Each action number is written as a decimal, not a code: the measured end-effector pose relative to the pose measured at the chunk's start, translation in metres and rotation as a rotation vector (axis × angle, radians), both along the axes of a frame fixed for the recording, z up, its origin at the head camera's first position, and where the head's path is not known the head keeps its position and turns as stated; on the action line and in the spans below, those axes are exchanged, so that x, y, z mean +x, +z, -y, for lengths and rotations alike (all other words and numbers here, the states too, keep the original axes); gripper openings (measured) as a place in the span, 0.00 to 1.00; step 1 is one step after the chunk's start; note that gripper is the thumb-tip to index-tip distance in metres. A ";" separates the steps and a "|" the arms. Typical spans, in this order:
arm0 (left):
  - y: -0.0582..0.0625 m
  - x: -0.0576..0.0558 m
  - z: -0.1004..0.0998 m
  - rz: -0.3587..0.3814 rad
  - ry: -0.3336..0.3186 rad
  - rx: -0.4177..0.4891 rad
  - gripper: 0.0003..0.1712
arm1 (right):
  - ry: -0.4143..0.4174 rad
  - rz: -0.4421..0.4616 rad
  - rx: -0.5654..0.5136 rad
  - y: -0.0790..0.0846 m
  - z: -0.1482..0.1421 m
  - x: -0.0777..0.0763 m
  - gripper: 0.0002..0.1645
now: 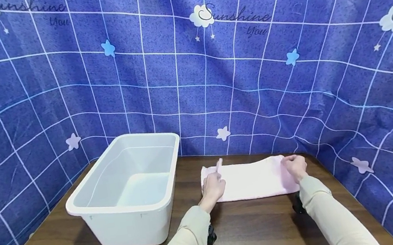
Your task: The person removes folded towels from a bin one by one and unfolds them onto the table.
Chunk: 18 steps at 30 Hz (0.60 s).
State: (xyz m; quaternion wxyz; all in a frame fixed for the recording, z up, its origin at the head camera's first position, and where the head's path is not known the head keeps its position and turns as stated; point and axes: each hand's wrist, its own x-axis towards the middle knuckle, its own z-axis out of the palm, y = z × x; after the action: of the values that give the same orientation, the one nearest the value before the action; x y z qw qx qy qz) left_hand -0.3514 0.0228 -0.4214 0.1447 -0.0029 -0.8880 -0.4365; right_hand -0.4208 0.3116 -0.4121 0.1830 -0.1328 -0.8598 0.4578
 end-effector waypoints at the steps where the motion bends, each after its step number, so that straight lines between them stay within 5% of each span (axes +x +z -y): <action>1: 0.001 0.000 -0.001 -0.031 0.012 0.015 0.12 | -0.006 -0.003 -0.016 0.002 0.000 0.000 0.20; 4: 0.004 0.001 -0.002 -0.109 0.036 0.059 0.03 | 0.019 0.031 -0.069 0.008 -0.001 0.001 0.26; 8: 0.010 0.005 -0.003 -0.134 0.026 0.099 0.11 | 0.144 0.095 -0.149 0.014 -0.006 0.002 0.33; 12: 0.015 0.011 -0.002 -0.120 -0.039 0.112 0.18 | 0.223 0.097 -0.168 0.021 -0.015 0.004 0.28; 18: 0.020 0.022 0.002 -0.175 -0.120 0.069 0.08 | 0.288 0.065 -0.213 0.033 -0.030 0.015 0.31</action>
State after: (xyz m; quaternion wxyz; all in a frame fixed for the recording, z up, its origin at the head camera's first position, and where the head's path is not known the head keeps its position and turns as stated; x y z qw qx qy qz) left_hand -0.3291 0.0203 -0.4014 0.1952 -0.0890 -0.8546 -0.4728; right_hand -0.4055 0.3417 -0.3793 0.0725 -0.0414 -0.8220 0.5633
